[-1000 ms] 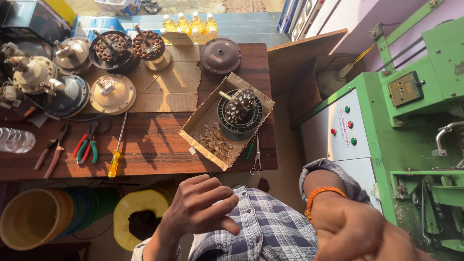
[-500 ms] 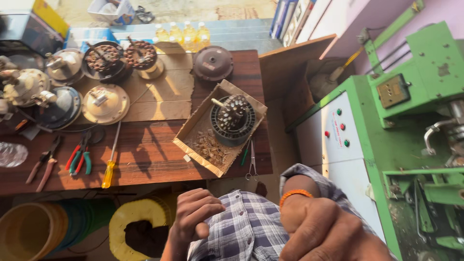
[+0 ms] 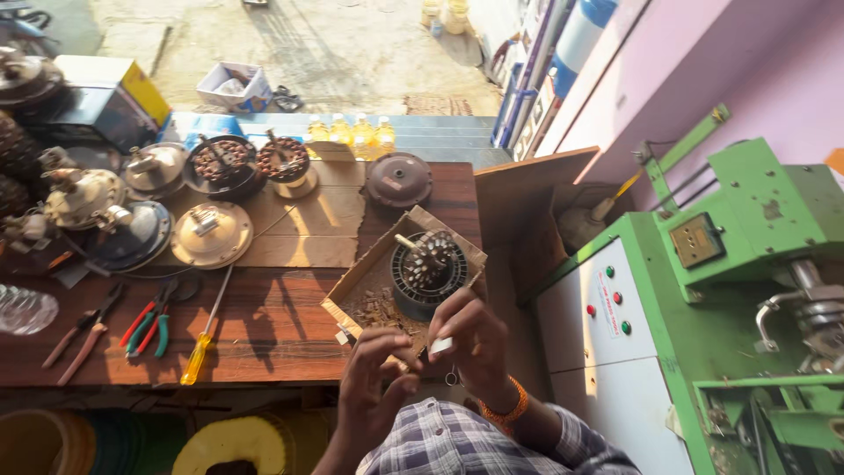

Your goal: The person cuts small white insulating sleeves with scissors and inserts them into slots on a motor stator. The person repeats this process multiple times, handling the sleeves and stator by hand while working at a bench.

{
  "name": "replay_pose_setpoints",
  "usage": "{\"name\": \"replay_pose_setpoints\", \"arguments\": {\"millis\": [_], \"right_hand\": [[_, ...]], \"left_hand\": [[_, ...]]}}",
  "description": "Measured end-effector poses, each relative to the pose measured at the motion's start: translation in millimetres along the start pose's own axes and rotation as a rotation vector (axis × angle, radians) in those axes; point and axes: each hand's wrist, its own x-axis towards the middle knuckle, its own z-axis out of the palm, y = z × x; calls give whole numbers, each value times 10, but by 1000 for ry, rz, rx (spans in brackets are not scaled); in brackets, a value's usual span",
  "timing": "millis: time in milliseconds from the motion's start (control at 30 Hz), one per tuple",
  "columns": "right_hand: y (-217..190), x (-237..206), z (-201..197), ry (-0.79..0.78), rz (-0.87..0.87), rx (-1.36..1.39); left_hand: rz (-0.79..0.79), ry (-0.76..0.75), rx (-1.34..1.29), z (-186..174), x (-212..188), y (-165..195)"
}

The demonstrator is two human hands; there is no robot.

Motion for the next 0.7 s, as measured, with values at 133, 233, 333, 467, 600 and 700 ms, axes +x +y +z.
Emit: {"name": "replay_pose_setpoints", "arguments": {"millis": [133, 233, 333, 467, 600, 700], "right_hand": [[286, -324, -100, -86, 138, -290], [321, -410, -172, -93, 248, -307], [266, -398, -244, -120, 552, 125], [254, -359, -315, -149, 703, 108], [319, -398, -363, -183, 723, 80], [338, -459, -347, -171, 637, -123]], "left_hand": [[32, 23, -185, 27, 65, -218], [-11, -8, -109, -100, 122, -317], [99, -161, 142, -290, 190, -327], [39, -270, 197, -389, 255, -348], [53, -278, 231, -346, 238, -457], [-60, -230, 197, -336, 185, -552]]}}
